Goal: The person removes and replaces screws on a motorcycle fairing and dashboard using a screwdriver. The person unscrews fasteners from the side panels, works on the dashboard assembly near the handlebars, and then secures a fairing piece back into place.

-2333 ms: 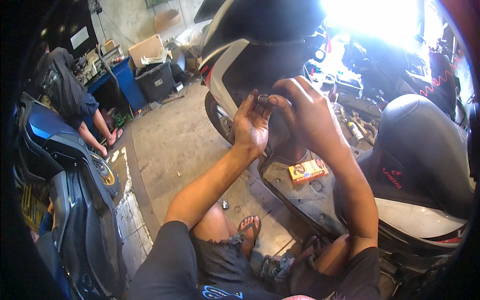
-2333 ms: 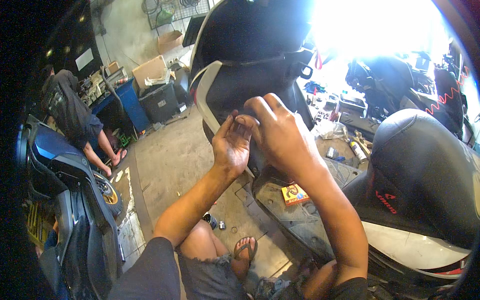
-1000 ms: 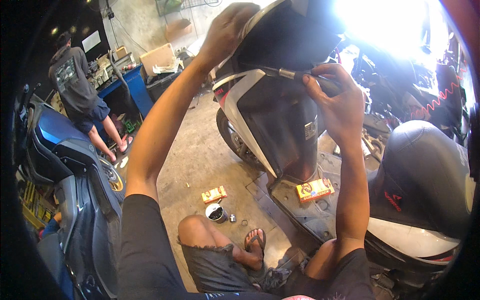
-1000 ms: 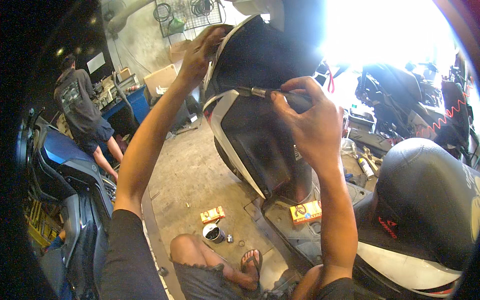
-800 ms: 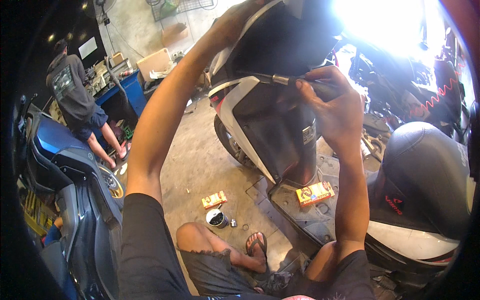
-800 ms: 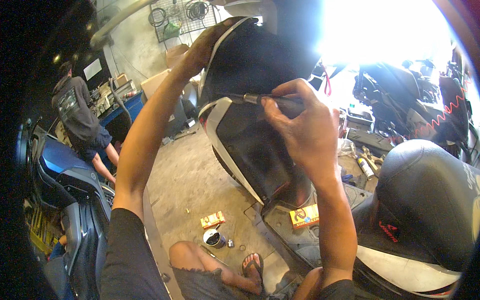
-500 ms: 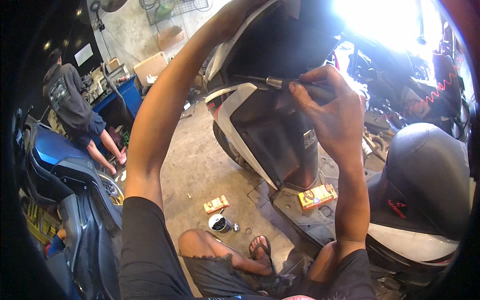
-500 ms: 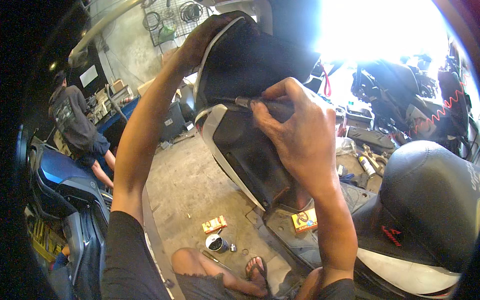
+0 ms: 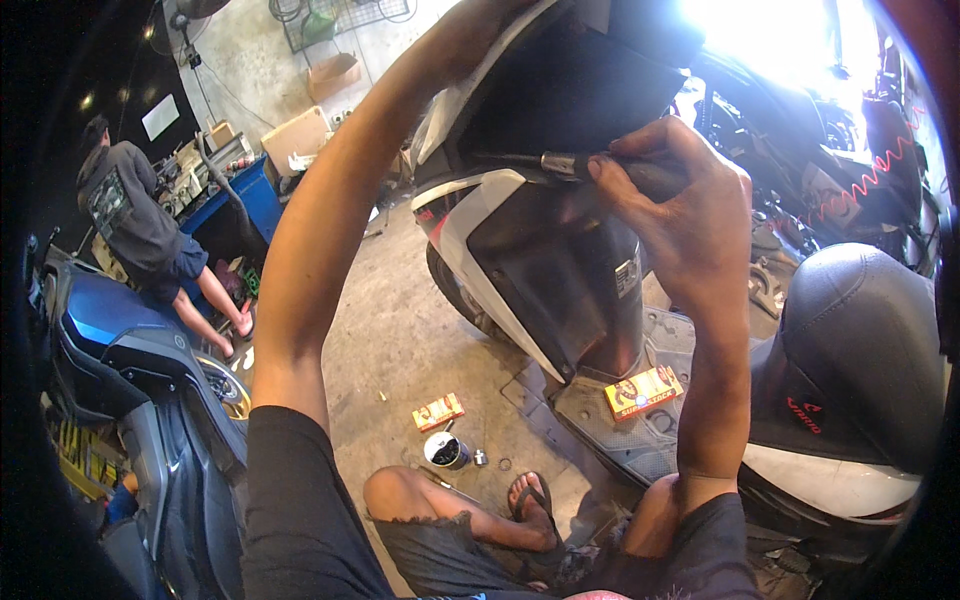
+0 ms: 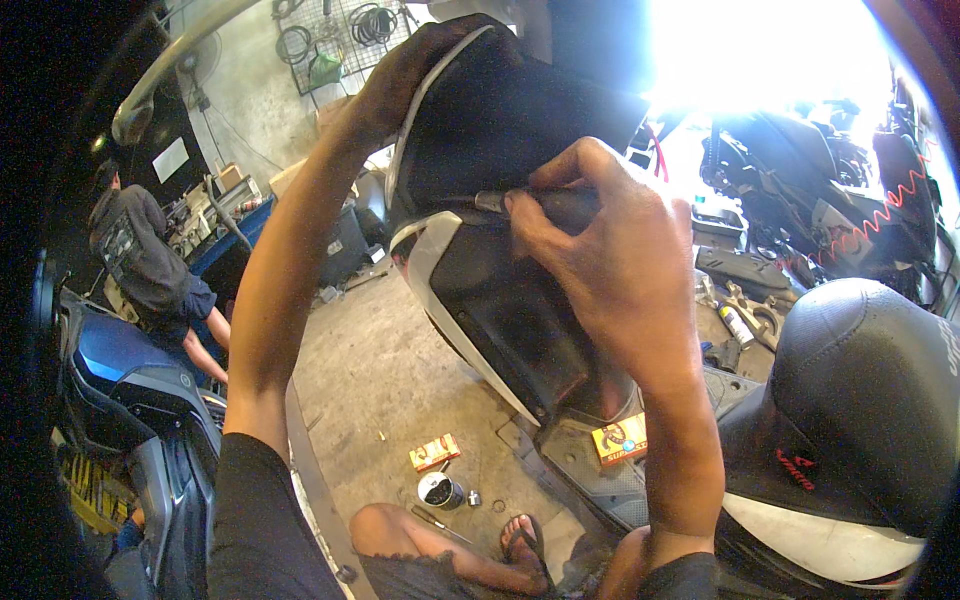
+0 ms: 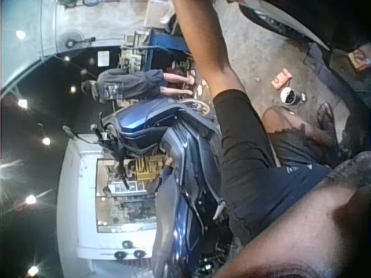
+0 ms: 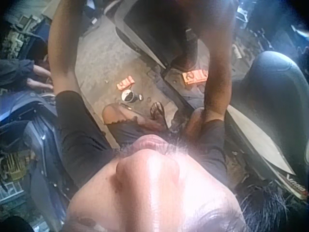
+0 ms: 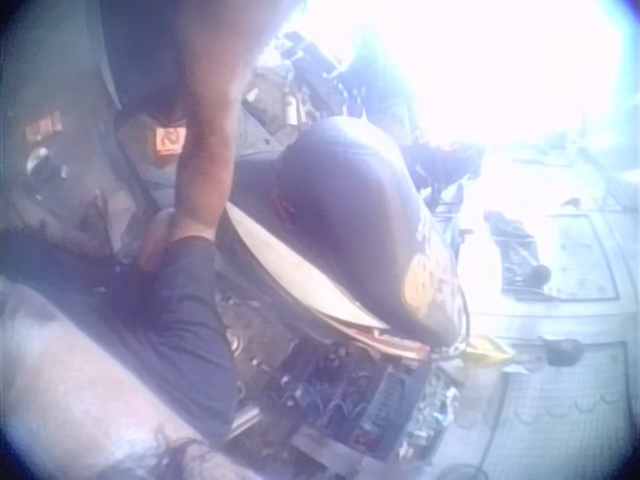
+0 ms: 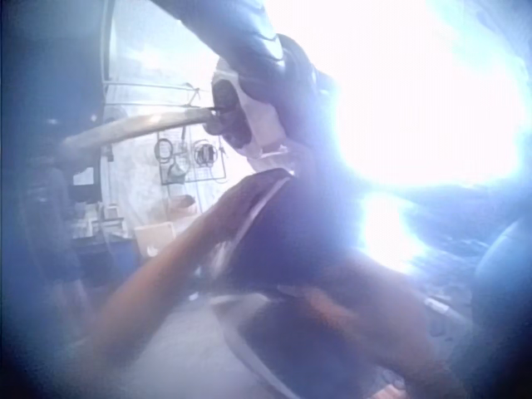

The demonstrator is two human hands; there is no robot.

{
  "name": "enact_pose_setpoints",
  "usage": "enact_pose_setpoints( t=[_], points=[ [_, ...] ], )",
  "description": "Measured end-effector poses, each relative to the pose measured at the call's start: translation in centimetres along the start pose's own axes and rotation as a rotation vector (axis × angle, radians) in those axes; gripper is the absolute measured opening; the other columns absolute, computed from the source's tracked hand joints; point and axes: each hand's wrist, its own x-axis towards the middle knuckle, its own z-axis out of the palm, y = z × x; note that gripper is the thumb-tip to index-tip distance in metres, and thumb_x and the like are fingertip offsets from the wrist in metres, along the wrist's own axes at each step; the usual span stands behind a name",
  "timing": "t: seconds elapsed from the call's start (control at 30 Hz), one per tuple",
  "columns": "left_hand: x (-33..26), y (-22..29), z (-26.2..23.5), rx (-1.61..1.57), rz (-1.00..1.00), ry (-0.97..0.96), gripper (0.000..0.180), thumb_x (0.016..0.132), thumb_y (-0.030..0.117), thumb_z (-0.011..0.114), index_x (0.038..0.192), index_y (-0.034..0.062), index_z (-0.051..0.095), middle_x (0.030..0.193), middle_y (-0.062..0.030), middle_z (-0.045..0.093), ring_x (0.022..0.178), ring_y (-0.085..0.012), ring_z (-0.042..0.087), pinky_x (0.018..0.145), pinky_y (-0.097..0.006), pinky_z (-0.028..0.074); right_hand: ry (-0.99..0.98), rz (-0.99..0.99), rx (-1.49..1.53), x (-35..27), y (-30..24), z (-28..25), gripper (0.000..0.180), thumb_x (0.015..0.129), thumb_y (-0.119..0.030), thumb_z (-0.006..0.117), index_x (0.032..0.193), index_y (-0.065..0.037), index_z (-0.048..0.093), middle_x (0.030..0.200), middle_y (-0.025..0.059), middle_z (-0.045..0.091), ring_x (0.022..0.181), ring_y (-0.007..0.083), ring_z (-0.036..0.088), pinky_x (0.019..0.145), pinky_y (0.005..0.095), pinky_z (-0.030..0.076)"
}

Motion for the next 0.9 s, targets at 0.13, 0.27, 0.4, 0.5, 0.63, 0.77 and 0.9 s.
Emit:
enact_pose_setpoints(
  t=[0.13,0.27,0.4,0.5,0.63,0.77,0.9],
  points=[
    [1.4,0.3,0.7,-0.32,-0.16,-0.017,0.041,0.105,0.024,0.05,0.14,0.003,0.053,0.14,-0.0172,0.058,0.127,-0.024,0.057,0.112,-0.038,0.042,-0.11,-0.099,-0.171,0.9,-0.8,-0.9,0.022,0.083,-0.014,0.081,0.098,-0.002,0.071,0.092,0.0097,0.077,0.086,0.0182,0.075,0.079,0.0306,0.056],
    [3.8,2.6,0.6,-0.212,-0.243,-0.136,0.042,0.106,0.026,0.049,0.14,0.0031,0.055,0.138,-0.0196,0.059,0.13,-0.0248,0.053,0.114,-0.039,0.038,-0.245,-0.215,-0.305,3.0,-2.9,-1.6,0.023,0.082,-0.013,0.082,0.1,-0.002,0.071,0.094,0.0088,0.076,0.09,0.0181,0.074,0.082,0.0321,0.055],
    [3.0,2.0,1.5,-0.042,-0.023,-0.038,0.035,0.105,0.018,0.047,0.13,-0.0019,0.06,0.129,-0.0163,0.062,0.115,-0.0227,0.06,0.105,-0.037,0.045,-0.51,-0.182,-0.379,6.3,-2.4,-2.5,0.034,0.087,-0.025,0.079,0.111,-0.002,0.071,0.104,0.0118,0.074,0.092,0.0193,0.071,0.084,0.0338,0.055],
    [3.2,-4.8,0.7,0.251,0.29,0.048,0.045,0.104,0.031,0.051,0.139,0.0035,0.055,0.138,-0.0162,0.059,0.123,-0.0253,0.059,0.114,-0.04,0.039,-0.619,-0.135,-0.421,7.0,-5.4,-1.0,0.038,0.092,-0.038,0.071,0.105,-0.002,0.073,0.088,0.0185,0.072,0.083,0.0274,0.07,0.08,0.0397,0.053],
    [5.0,2.7,3.1,-0.148,-0.243,0.114,0.051,0.106,0.043,0.045,0.13,0.0019,0.062,0.125,-0.0207,0.066,0.111,-0.0295,0.062,0.103,-0.041,0.043,-0.748,-0.02,-0.685,7.3,-5.7,-1.7,0.037,0.094,-0.035,0.068,0.111,-0.002,0.074,0.093,0.0222,0.072,0.084,0.0296,0.07,0.082,0.0408,0.053],
    [2.3,2.4,2.3,-0.135,-0.135,0.121,0.052,0.106,0.045,0.045,0.128,0.0012,0.063,0.122,-0.0204,0.067,0.108,-0.0284,0.062,0.1,-0.04,0.044,-0.805,-0.173,-0.769,8.4,-7.5,0.0,0.035,0.095,-0.03,0.069,0.118,-0.004,0.072,0.097,0.0217,0.073,0.086,0.0292,0.07,0.084,0.0391,0.053],
    [0.6,1.0,3.3,-0.115,-0.163,0.094,0.051,0.106,0.044,0.046,0.127,0.0011,0.063,0.121,-0.0201,0.067,0.107,-0.0282,0.063,0.099,-0.04,0.045,-0.822,0.0,-0.67,8.1,-5.1,0.8,0.04,0.093,-0.022,0.071,0.126,-0.001,0.067,0.11,0.0187,0.073,0.096,0.0239,0.071,0.088,0.0359,0.054]
  ],
)
